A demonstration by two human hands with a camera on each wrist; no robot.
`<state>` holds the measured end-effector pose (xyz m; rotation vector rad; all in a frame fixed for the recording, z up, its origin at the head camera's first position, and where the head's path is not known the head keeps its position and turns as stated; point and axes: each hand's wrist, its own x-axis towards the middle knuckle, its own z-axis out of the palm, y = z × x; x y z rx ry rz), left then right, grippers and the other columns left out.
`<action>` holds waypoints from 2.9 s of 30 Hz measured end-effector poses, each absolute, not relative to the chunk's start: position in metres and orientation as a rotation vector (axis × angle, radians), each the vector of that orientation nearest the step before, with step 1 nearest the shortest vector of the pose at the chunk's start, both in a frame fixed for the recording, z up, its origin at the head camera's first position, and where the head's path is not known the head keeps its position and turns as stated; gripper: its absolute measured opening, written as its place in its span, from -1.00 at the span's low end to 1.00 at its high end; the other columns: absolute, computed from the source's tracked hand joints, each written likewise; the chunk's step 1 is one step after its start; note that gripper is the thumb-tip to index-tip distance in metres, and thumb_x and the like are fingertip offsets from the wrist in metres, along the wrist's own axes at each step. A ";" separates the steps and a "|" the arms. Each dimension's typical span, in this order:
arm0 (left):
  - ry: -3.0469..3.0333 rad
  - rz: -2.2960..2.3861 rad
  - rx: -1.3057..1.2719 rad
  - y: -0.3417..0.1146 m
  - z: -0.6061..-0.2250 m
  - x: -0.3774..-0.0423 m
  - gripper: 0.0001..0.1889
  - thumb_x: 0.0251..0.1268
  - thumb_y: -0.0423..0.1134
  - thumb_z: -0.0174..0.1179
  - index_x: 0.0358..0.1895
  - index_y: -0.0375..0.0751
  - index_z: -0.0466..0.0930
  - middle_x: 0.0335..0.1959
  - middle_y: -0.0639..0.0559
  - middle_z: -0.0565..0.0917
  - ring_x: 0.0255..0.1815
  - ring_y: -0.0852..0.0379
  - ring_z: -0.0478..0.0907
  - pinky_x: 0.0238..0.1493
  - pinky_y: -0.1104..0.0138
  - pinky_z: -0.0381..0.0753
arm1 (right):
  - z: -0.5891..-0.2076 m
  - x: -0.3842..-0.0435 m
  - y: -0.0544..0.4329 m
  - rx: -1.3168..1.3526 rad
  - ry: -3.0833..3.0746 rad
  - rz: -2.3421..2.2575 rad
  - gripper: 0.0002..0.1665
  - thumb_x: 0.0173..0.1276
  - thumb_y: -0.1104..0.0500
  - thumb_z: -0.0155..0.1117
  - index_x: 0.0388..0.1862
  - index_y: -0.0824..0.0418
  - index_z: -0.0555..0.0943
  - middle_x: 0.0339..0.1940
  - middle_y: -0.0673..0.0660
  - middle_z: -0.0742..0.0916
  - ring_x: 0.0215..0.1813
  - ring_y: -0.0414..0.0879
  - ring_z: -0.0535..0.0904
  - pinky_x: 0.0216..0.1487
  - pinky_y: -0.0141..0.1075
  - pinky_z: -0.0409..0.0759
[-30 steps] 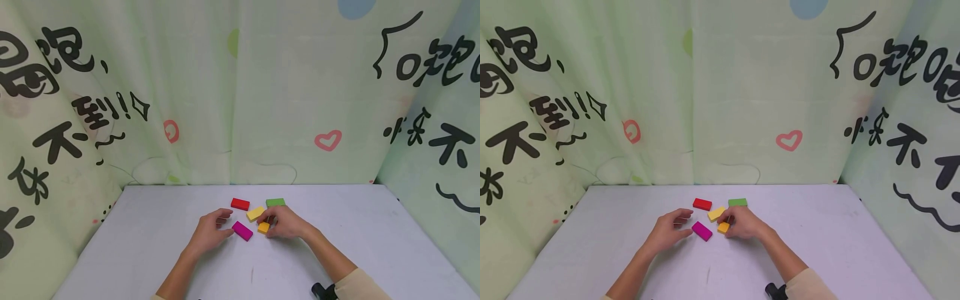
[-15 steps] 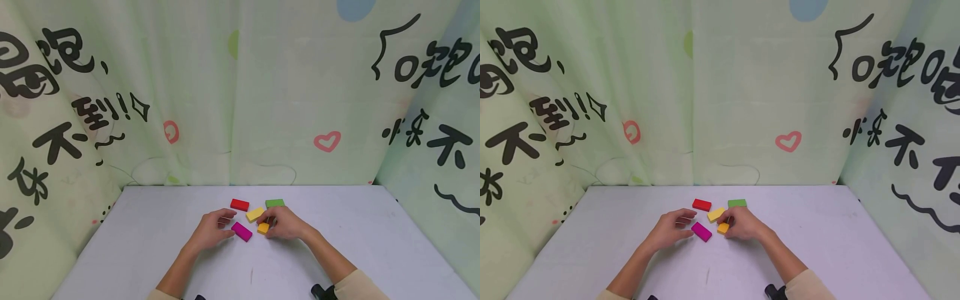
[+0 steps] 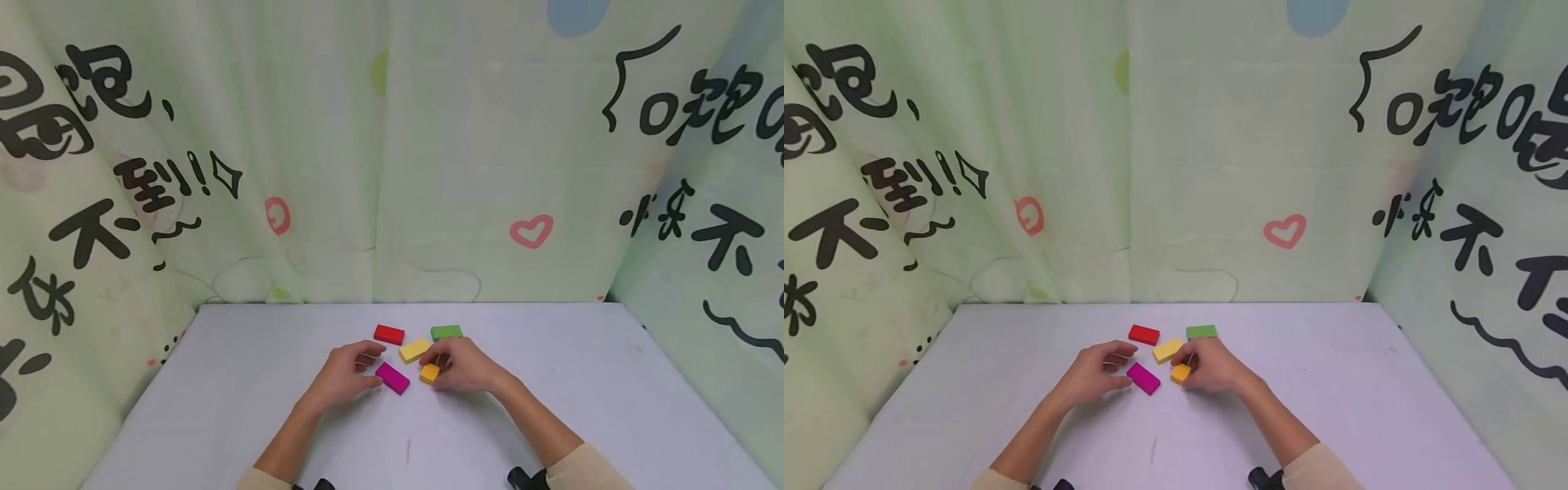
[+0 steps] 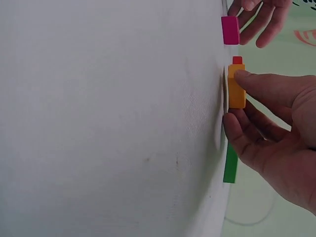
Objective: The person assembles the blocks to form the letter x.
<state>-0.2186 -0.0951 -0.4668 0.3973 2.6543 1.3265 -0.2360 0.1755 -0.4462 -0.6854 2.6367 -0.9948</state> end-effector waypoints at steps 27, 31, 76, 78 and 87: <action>2.665 1.264 0.466 -0.098 -0.464 -0.227 -0.44 0.18 -0.29 0.52 0.29 -0.06 0.63 0.18 -0.04 0.71 0.17 -0.04 0.65 0.20 0.06 0.70 | -0.446 -0.214 0.179 -0.611 2.606 -1.085 -0.64 0.16 0.36 0.58 -0.05 0.20 0.76 -0.14 0.00 0.77 -0.14 -0.10 0.65 -0.14 -0.43 0.68; 2.665 1.257 0.487 -0.098 -0.465 -0.229 -0.43 0.17 -0.29 0.53 0.29 -0.03 0.63 0.18 -0.02 0.71 0.18 -0.04 0.66 0.20 0.07 0.70 | -0.445 -0.210 0.178 -0.634 2.605 -1.109 -0.65 0.15 0.37 0.57 -0.06 0.20 0.77 -0.17 0.01 0.75 -0.14 -0.10 0.65 -0.15 -0.46 0.66; 2.553 1.257 0.595 -0.102 -0.466 -0.239 -0.46 0.19 -0.31 0.51 0.28 -0.05 0.63 0.18 0.03 0.72 0.20 -0.02 0.67 0.25 0.08 0.68 | -0.438 -0.165 0.141 -0.578 2.614 -1.000 -0.68 0.11 0.32 0.63 -0.15 0.17 0.75 -0.30 -0.04 0.68 -0.21 -0.11 0.57 -0.22 -0.41 0.62; 2.541 1.255 0.609 -0.102 -0.465 -0.239 -0.46 0.19 -0.32 0.51 0.28 -0.06 0.63 0.18 0.03 0.72 0.20 -0.02 0.67 0.26 0.08 0.67 | -0.439 -0.165 0.141 -0.584 2.615 -1.001 -0.69 0.11 0.32 0.63 -0.16 0.16 0.75 -0.31 -0.04 0.68 -0.21 -0.11 0.57 -0.23 -0.41 0.61; 2.512 1.226 0.672 -0.101 -0.464 -0.242 -0.46 0.18 -0.33 0.51 0.27 -0.05 0.65 0.19 0.05 0.72 0.20 0.02 0.67 0.26 0.10 0.67 | -0.443 -0.164 0.139 -0.614 2.625 -0.983 -0.70 0.10 0.33 0.62 -0.18 0.15 0.75 -0.32 -0.06 0.68 -0.24 -0.13 0.57 -0.23 -0.42 0.59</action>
